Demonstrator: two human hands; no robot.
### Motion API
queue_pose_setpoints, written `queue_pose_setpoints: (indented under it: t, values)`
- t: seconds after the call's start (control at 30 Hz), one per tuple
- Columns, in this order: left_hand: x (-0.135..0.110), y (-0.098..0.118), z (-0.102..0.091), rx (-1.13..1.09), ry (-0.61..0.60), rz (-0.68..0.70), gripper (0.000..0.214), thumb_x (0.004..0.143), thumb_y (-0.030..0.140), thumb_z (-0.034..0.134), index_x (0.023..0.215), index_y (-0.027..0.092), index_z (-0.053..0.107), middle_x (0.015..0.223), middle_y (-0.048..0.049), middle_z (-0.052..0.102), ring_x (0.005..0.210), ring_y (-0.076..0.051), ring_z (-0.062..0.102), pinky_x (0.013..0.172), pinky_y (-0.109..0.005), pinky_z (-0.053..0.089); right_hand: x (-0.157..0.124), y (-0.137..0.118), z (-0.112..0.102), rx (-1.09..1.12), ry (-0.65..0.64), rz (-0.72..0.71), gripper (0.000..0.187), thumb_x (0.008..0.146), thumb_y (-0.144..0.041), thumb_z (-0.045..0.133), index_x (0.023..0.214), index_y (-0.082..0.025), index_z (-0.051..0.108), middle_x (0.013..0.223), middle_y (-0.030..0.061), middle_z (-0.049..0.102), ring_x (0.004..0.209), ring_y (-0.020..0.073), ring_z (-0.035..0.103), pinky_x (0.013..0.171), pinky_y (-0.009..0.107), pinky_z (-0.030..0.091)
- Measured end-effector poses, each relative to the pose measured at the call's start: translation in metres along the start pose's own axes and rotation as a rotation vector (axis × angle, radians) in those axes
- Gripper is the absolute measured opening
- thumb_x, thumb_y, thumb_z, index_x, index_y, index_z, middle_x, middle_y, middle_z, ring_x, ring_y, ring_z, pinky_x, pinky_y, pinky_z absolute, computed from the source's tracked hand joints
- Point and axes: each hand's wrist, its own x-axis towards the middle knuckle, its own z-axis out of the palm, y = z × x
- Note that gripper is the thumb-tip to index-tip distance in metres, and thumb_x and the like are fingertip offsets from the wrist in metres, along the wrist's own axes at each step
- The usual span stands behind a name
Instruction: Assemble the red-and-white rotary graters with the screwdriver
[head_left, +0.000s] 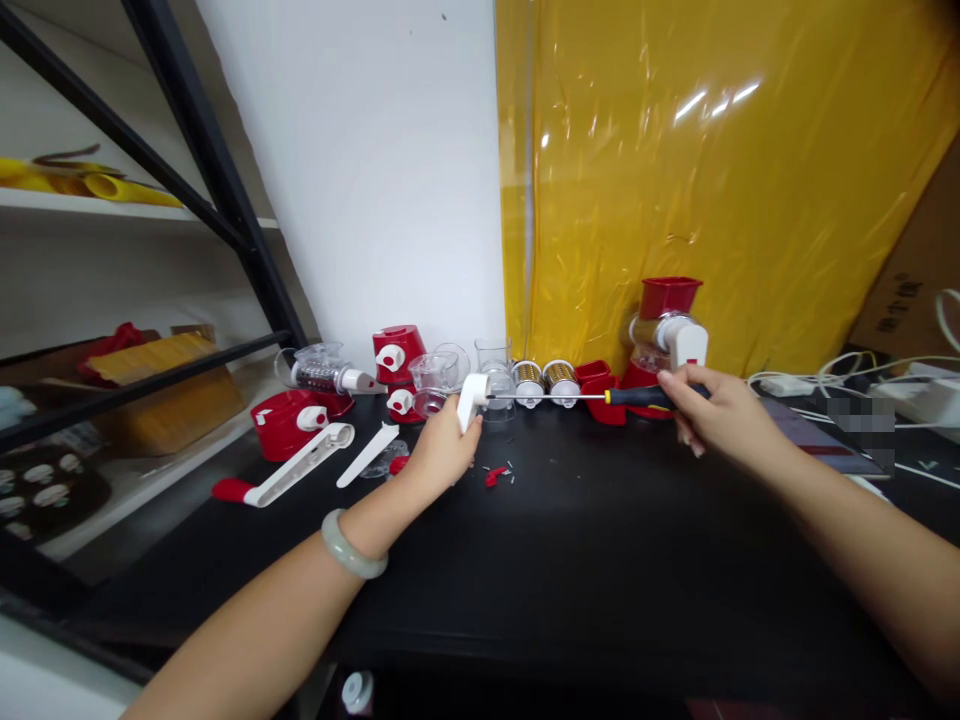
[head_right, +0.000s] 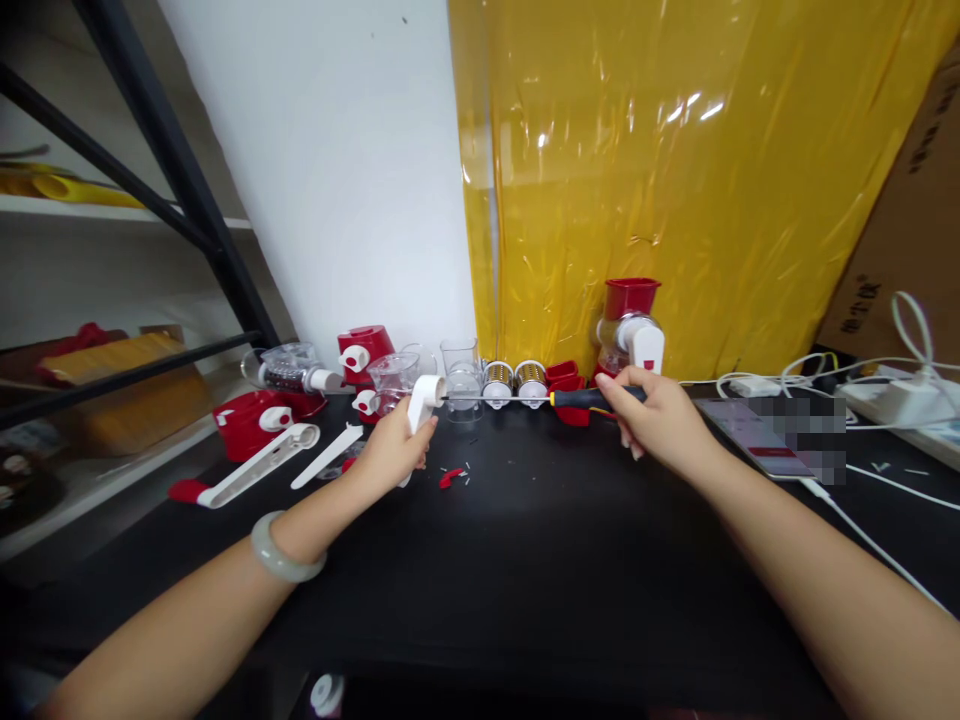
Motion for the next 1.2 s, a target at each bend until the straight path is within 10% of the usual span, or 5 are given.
queue_pose_setpoints:
  t: [0.23, 0.43, 0.8, 0.97, 1.2]
  values:
    - [0.003, 0.006, -0.004, -0.166, -0.03, -0.106, 0.022, 0.086, 0.03, 0.055, 0.102, 0.018, 0.048, 0.061, 0.0038, 0.053, 0.046, -0.014, 0.056, 0.046, -0.025, 0.048, 0.006, 0.003, 0.002, 0.197, -0.085, -0.18, 0.048, 0.08, -0.059, 0.061, 0.106, -0.026, 0.038, 0.073, -0.0006, 0.061, 0.058, 0.0175, 0.063, 0.061, 0.035, 0.056]
    - [0.001, 0.006, 0.0, -0.203, -0.091, -0.119, 0.019, 0.085, 0.027, 0.055, 0.1, 0.019, 0.048, 0.058, 0.0049, 0.052, 0.044, -0.014, 0.056, 0.043, -0.024, 0.048, 0.005, 0.003, -0.011, -0.201, 0.121, -0.485, 0.034, 0.08, -0.045, 0.066, 0.103, -0.023, 0.054, 0.101, 0.0079, 0.062, 0.089, 0.0216, 0.061, 0.079, 0.034, 0.05]
    - [-0.002, 0.002, 0.001, -0.094, -0.052, -0.099, 0.024, 0.083, 0.029, 0.059, 0.103, 0.017, 0.054, 0.064, 0.0002, 0.059, 0.046, -0.016, 0.058, 0.05, -0.027, 0.048, -0.001, -0.007, -0.007, -0.108, -0.077, 0.049, 0.054, 0.082, -0.074, 0.044, 0.074, -0.021, 0.046, 0.037, -0.0043, 0.042, 0.028, 0.0105, 0.038, 0.036, 0.024, 0.028]
    - [0.005, 0.0, -0.003, -0.094, -0.04, -0.126, 0.025, 0.085, 0.03, 0.056, 0.106, 0.018, 0.05, 0.061, 0.0016, 0.057, 0.046, -0.017, 0.059, 0.047, -0.027, 0.048, 0.004, -0.003, -0.005, 0.026, -0.207, -0.087, 0.068, 0.072, -0.07, 0.062, 0.116, -0.024, 0.038, 0.067, -0.0015, 0.063, 0.058, 0.0176, 0.063, 0.059, 0.03, 0.052]
    - [0.004, 0.001, 0.001, -0.109, -0.074, -0.138, 0.021, 0.086, 0.027, 0.054, 0.104, 0.018, 0.049, 0.059, 0.0031, 0.054, 0.045, -0.016, 0.059, 0.042, -0.024, 0.047, 0.001, -0.001, -0.007, -0.049, -0.124, -0.217, 0.048, 0.078, -0.065, 0.059, 0.093, -0.021, 0.051, 0.059, -0.0013, 0.06, 0.049, 0.0139, 0.058, 0.053, 0.027, 0.048]
